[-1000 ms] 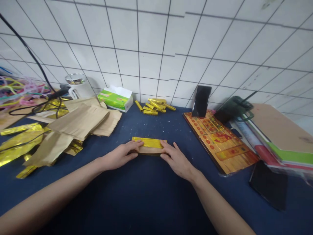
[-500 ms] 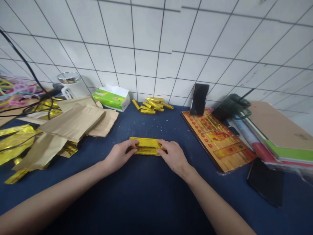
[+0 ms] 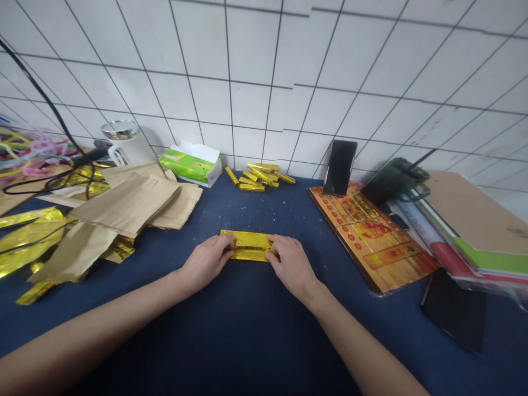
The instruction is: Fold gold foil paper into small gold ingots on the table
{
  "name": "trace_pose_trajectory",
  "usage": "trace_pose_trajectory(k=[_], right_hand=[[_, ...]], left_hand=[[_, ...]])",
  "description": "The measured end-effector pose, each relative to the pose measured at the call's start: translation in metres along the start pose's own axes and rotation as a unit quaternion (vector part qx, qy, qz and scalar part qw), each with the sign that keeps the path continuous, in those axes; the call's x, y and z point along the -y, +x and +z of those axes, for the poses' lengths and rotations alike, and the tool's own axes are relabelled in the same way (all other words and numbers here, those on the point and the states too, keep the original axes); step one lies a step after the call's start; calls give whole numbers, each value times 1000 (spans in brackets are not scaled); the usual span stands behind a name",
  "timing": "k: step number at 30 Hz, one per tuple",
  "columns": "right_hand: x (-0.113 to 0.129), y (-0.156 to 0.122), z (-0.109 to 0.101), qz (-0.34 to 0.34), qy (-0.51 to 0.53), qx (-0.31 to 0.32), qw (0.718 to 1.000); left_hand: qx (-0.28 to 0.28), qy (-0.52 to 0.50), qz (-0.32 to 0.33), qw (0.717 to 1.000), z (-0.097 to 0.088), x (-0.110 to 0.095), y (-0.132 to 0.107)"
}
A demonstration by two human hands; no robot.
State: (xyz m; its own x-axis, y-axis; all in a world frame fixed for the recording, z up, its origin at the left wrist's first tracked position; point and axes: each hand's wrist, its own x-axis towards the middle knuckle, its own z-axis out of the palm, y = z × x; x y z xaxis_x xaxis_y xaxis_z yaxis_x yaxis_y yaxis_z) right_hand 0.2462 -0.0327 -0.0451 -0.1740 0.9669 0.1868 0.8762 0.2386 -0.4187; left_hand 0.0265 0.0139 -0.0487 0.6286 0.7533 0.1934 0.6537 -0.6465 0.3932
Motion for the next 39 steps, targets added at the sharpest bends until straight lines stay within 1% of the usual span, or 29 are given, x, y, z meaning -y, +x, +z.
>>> trace_pose_trajectory(k=[3, 7, 10, 17, 24, 31, 39], right_hand=[[0, 0, 0, 0, 11, 1, 1000], [1, 1, -2, 0, 27, 3, 1000], [0, 1, -1, 1, 34, -2, 999], [-3, -1, 3, 23, 62, -20, 998], [-6, 0, 4, -1, 51, -7, 999], [-5, 0, 2, 18, 50, -7, 999], [-6, 1, 1, 12, 49, -7, 999]], left_hand=[[-1, 25, 7, 1000, -1, -1, 0], [5, 43, 60, 997, -4, -2, 0], [7, 59, 79, 995, -5, -2, -1], [11, 72, 92, 993, -2, 1, -2], [7, 56, 102, 993, -1, 2, -3], [-5, 79, 120, 990, 1, 3, -5], [-10, 46, 124, 991, -1, 1, -7]])
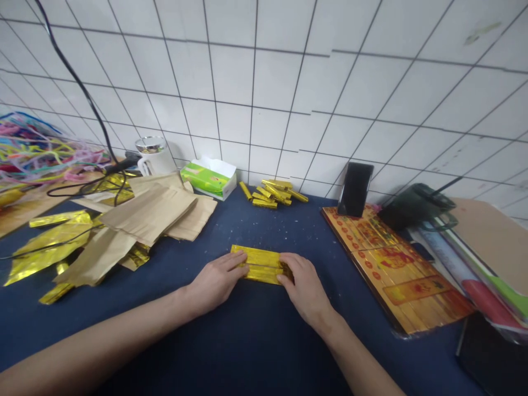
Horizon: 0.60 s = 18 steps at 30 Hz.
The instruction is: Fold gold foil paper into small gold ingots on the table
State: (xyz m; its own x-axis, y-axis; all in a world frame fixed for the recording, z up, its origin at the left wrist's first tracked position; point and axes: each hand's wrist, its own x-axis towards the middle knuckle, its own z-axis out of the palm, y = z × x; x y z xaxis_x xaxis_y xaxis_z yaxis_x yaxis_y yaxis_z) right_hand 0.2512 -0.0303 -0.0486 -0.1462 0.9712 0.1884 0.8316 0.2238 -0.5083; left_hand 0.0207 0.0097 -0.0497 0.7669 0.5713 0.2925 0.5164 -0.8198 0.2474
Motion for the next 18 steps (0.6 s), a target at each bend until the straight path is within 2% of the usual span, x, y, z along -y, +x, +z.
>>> trace_pose_trajectory(k=[10, 18], right_hand=[[-1, 0, 0, -21, -14, 10, 1000], [-3, -2, 2, -38, -40, 6, 998]], left_hand=[[29, 27, 2, 999, 0, -1, -2], [60, 35, 1, 998, -10, 0, -3]])
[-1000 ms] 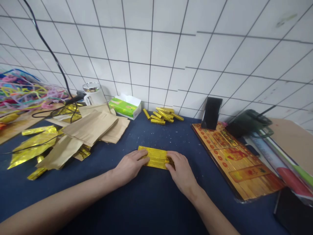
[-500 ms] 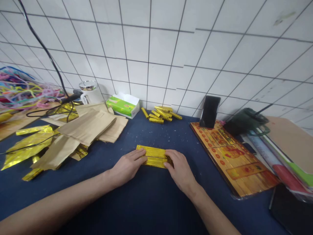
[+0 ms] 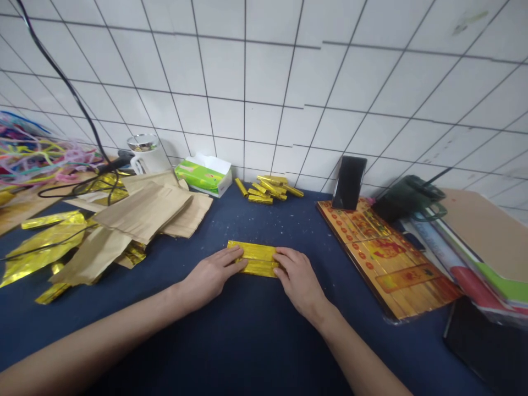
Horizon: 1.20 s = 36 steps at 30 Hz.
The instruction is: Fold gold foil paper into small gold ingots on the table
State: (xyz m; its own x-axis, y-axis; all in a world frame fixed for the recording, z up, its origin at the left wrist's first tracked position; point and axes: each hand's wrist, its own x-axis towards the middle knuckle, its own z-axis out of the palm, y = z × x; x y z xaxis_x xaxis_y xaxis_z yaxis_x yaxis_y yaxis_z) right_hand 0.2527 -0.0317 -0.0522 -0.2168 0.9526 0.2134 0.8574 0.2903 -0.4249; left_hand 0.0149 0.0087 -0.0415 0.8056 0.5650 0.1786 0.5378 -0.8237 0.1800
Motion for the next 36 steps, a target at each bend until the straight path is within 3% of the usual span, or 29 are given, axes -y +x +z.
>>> trace_pose_trajectory(k=[4, 8, 14, 18, 25, 30, 36], right_hand=[[3, -2, -2, -12, -58, 7, 998], [30, -2, -5, -53, -157, 19, 986], [71, -4, 12, -102, -142, 135, 975], [63, -10, 15, -70, -137, 169, 974], [39, -27, 0, -9, -173, 171, 970], [39, -33, -1, -23, -190, 147, 971], [63, -48, 4, -93, -230, 124, 961]], left_hand=[[10, 17, 9, 1000, -1, 2, 0], [12, 42, 18, 999, 0, 2, 1], [17, 49, 24, 998, 1, 2, 1], [14, 47, 26, 998, 2, 3, 0], [20, 57, 24, 998, 1, 2, 1], [24, 45, 29, 998, -2, 5, 1], [60, 43, 93, 993, -14, 31, 8]])
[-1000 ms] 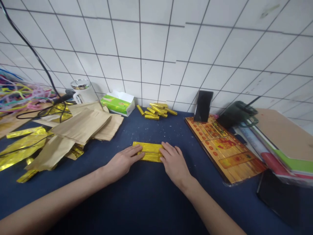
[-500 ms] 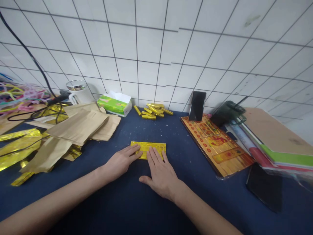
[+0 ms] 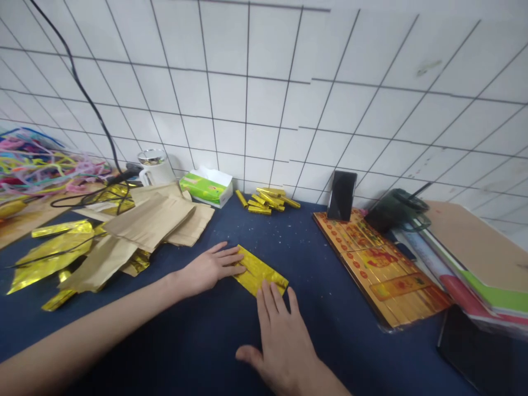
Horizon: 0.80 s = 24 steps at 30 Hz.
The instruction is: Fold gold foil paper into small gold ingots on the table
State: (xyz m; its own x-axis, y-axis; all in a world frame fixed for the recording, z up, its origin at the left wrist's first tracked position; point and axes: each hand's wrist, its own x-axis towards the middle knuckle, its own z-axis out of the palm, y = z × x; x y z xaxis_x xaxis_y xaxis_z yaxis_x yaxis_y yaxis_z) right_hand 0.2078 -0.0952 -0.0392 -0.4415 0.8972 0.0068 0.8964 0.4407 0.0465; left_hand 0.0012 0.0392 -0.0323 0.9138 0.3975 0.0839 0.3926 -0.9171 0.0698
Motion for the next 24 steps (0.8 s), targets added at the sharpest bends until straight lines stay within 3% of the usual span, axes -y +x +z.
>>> trace_pose_trajectory(k=[3, 5, 11, 14, 18, 24], right_hand=[[12, -6, -1, -77, -44, -56, 995], [16, -7, -2, -107, -74, -95, 987], [18, -2, -2, -125, -117, -171, 970], [17, -2, 1, -127, -116, -183, 968], [17, -4, 4, -128, -110, -186, 968], [16, -5, 6, -132, -90, -151, 976]], left_hand=[[3, 22, 22, 1000, -7, 8, 1], [-4, 33, 17, 999, -11, 2, 2], [-39, -28, -32, 998, -12, -51, -3], [-24, -100, -30, 994, -7, -70, -8], [16, -156, -42, 987, 3, -70, -12], [19, -197, -19, 980, 4, -60, -13]])
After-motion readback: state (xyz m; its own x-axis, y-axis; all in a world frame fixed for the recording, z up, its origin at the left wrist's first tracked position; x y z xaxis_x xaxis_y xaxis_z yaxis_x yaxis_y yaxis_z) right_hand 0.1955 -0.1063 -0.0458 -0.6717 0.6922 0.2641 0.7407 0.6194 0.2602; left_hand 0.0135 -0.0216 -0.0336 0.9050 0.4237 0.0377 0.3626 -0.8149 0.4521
